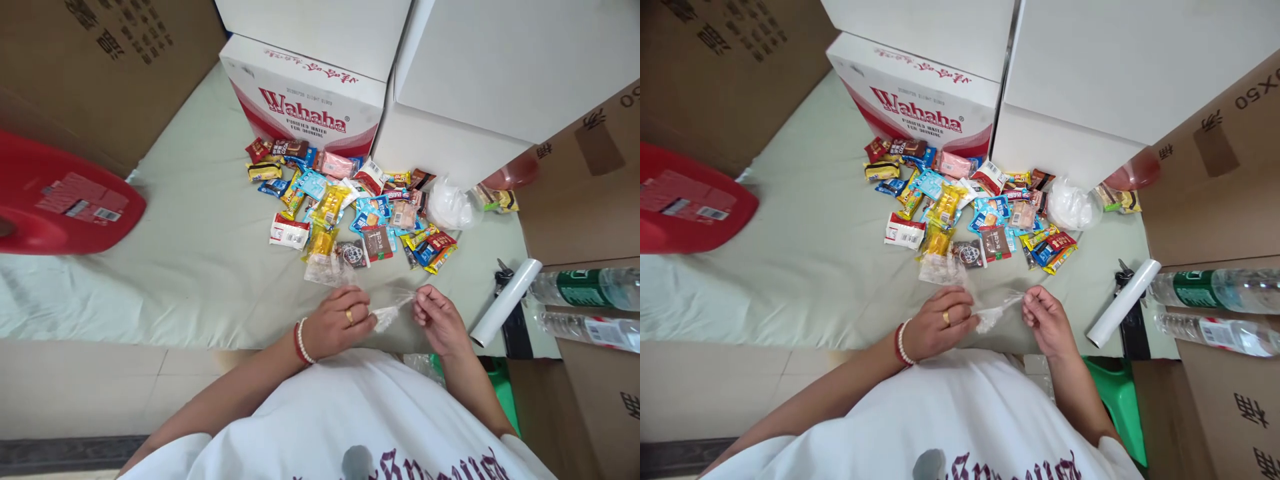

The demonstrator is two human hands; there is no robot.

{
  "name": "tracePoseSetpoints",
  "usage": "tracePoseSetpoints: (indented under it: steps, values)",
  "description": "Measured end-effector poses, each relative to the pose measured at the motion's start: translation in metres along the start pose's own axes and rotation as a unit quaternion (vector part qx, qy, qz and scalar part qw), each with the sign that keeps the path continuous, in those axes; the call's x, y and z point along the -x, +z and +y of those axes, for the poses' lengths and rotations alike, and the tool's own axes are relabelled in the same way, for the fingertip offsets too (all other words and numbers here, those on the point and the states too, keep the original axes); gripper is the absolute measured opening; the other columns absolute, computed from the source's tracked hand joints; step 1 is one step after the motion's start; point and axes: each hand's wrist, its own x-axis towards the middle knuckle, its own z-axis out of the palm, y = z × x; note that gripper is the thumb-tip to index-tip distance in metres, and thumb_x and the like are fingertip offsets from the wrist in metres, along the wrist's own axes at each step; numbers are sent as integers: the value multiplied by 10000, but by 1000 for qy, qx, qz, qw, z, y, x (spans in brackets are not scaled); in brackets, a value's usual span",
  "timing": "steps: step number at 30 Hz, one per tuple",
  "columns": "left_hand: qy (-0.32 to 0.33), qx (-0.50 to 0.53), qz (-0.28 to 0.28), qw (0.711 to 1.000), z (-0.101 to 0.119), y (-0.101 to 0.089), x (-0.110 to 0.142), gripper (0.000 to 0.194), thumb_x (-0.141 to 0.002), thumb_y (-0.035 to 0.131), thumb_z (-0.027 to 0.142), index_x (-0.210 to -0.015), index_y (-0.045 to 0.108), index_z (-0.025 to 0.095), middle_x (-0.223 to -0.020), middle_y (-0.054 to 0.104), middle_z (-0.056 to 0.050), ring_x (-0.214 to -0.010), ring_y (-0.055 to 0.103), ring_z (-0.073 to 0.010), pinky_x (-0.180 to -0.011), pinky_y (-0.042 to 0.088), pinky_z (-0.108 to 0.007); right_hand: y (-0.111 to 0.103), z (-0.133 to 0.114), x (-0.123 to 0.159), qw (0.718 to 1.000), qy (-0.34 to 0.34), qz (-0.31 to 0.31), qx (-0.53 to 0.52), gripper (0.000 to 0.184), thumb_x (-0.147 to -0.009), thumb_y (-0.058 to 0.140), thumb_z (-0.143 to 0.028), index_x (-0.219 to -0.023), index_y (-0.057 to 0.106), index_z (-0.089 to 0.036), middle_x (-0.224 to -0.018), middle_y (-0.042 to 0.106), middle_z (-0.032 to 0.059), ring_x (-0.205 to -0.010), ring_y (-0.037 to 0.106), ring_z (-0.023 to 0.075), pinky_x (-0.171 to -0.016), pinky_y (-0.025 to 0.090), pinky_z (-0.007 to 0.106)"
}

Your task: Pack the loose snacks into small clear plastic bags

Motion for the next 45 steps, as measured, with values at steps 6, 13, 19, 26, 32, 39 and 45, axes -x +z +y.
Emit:
tracePoseSetpoints:
  steps: [6,13,19,26,32,39,45]
  values:
    - [-140,138,-254,947,12,5,36,416,-1013,499,526,-1206,638,185,-900,713,-66,-686,611,-169,-620,424,-300,10,-1,-16,993,-16,-22,-115,187,-782,847,-335,-836,701,-231,-850,638,14,-758,560,136,-652,498,249]
    - [-582,417,-62,695,14,31,9,552,-968,433,693,-879,631,185,-837,638,-50,-728,606,-170,-623,469,-285,2,0,-7,983,-24,-79,-163,135,-760,795,-340,-773,689,-257,-1164,733,45,-1126,669,258,-1014,547,459]
    - [-608,664,38,434,-3,74,-43,407,-798,745,552,-888,646,168,-906,685,-85,-789,651,-177,-687,533,-299,-5,19,17,963,45,-76,-253,141,-772,763,-356,-761,662,-258,-1193,768,47,-1195,695,250,-1106,522,456]
    - [-615,553,203,525,-38,79,-55,260,-683,821,258,-824,613,191,-783,631,31,-697,542,-108,-688,417,-239,-31,45,38,983,122,-67,-116,202,-830,794,-404,-860,690,-233,-1132,769,86,-1024,733,231,-938,599,403]
    - [-583,262,184,747,-18,63,-44,275,-815,747,373,-744,534,214,-624,485,68,-616,411,-119,-637,314,-262,-14,21,12,987,-103,24,118,514,-804,835,-520,-1232,662,-294,-1305,652,97,-1166,603,241,-933,565,368]
    - [-556,343,179,735,-10,64,-19,390,-969,501,569,-871,585,201,-693,540,27,-647,481,-138,-661,429,-278,52,29,-44,996,-77,14,46,314,-811,795,-512,-915,679,-240,-756,606,-22,-677,527,132,-615,469,254]
    - [-580,144,280,751,-19,45,17,475,-852,719,478,-1195,553,194,-1136,624,-83,-1042,589,-213,-960,475,-371,66,42,-51,1000,-13,13,-2,430,-766,799,-590,-902,581,-245,-713,583,-46,-510,408,90,-420,280,219]
